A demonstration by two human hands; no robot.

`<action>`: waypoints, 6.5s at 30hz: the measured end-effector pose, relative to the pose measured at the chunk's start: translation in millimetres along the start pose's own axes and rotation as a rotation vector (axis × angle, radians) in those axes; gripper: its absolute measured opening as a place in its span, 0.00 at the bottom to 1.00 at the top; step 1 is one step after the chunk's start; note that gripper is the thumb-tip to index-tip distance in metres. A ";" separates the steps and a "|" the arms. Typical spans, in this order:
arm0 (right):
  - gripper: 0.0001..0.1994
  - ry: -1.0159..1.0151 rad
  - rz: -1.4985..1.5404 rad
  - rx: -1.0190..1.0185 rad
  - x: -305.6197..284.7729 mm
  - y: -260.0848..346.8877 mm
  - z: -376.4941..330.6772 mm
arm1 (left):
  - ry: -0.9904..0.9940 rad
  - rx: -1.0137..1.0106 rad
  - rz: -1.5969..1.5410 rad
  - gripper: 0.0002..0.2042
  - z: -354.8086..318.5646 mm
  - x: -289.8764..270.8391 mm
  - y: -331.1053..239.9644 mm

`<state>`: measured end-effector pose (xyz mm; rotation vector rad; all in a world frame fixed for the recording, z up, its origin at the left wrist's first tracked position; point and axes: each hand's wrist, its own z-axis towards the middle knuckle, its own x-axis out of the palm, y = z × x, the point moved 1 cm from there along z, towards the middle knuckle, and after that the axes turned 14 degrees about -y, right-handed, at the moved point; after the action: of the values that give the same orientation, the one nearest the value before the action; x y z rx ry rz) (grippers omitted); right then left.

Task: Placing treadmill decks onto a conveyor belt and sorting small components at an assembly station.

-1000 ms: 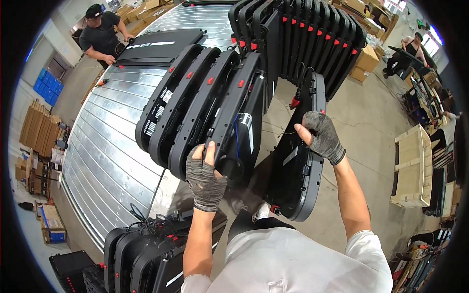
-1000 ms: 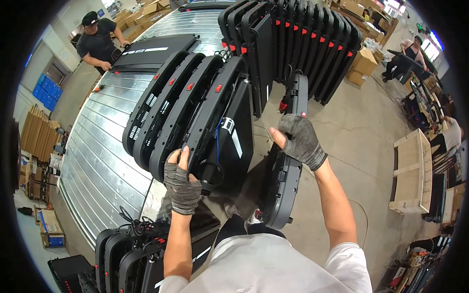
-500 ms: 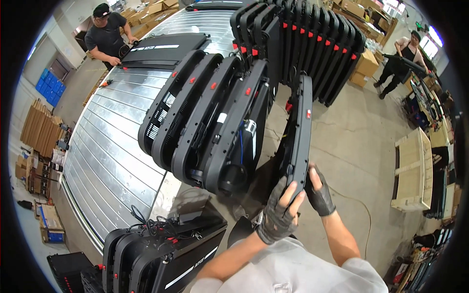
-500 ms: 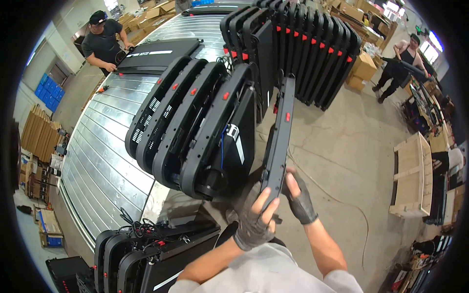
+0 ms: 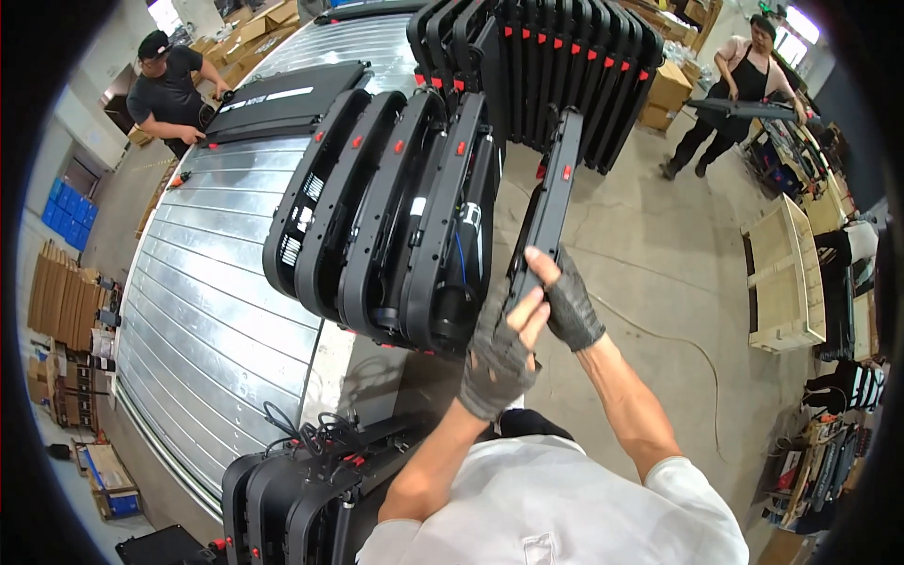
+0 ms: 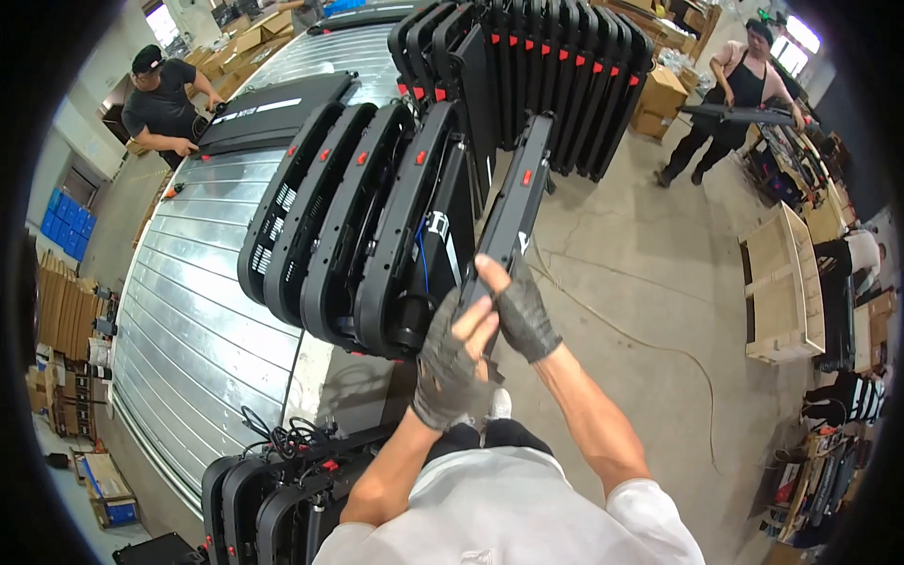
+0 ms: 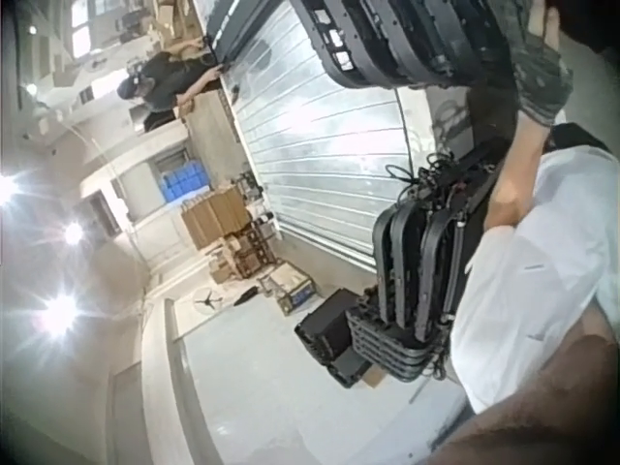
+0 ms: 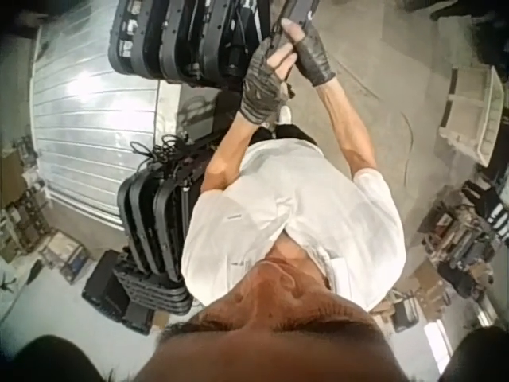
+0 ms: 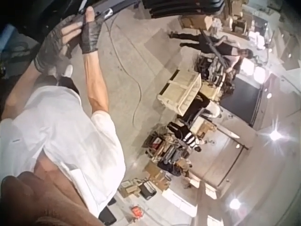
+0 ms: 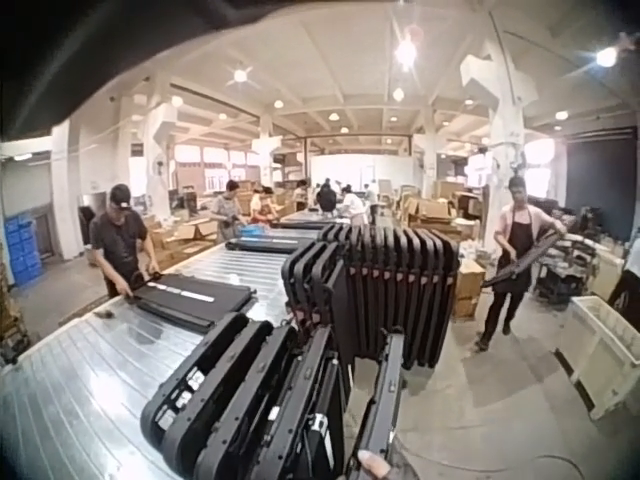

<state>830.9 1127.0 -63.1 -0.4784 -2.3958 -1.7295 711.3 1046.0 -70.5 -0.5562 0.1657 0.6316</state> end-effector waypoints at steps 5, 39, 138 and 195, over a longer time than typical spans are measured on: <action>0.23 0.027 -0.162 -0.142 20.7 -7.2 -18.5 | 0.041 0.018 0.034 0.26 -8.9 -28.7 -6.0; 0.19 0.276 -1.727 0.337 -600.5 -258.4 -137.0 | 0.035 -0.967 0.498 0.12 -372.2 -35.3 -170.9; 0.21 1.316 -0.628 0.379 -47.4 -463.4 -476.9 | -1.649 -1.515 -0.484 0.25 -745.8 -360.2 -600.8; 0.31 -0.488 0.066 0.271 109.8 -713.5 -1317.1 | 0.074 -1.710 -0.820 0.30 -849.1 -1302.1 -238.6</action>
<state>399.3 -300.5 -241.4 -1.0200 -2.8395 -1.3460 -170.4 -240.1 -274.7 -2.1414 -0.6053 -0.2250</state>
